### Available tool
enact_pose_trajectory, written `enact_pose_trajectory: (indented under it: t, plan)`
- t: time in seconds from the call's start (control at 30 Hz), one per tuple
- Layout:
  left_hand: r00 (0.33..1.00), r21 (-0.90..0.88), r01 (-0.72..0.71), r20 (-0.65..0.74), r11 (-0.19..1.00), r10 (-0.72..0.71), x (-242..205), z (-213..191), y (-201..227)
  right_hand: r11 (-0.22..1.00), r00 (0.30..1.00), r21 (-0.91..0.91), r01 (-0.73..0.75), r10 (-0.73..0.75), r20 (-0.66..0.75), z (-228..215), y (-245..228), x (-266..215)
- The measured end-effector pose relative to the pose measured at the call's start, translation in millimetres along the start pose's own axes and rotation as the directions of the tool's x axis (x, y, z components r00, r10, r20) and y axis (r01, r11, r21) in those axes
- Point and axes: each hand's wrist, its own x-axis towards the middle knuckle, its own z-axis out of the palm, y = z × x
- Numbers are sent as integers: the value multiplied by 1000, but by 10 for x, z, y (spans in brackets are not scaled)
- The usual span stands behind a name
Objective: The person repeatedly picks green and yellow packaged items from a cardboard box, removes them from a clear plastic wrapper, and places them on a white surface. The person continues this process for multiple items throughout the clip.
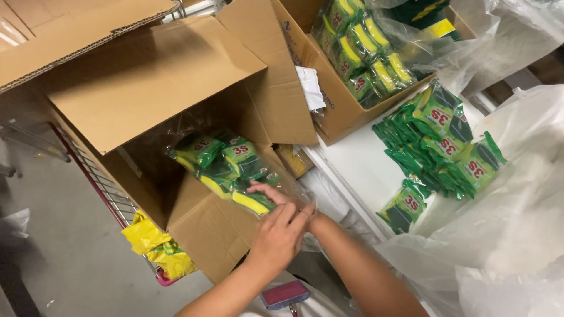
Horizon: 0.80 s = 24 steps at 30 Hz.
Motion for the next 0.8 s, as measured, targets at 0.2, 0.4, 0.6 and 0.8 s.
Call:
enact_pose_trajectory:
  t: [0.2,0.4,0.6,0.8]
  plan:
    - [997,-40,-56,52,998,58,-90,47,-41,752,924,-557,-353,375,-79,190,-263,171]
    - [999,-42,0,-53,999,-2,-53,-71,41,950,948,-13,-311,309,-78,-113,-10,70]
    - [984,91,74,-168,993,-58,-52,-106,13,633,881,754,-176,443,-166,-102,598,-243]
    - [982,-136,102,-146,986,-122,-158,-13,-171,618,865,767,-171,467,-184,29,859,-75]
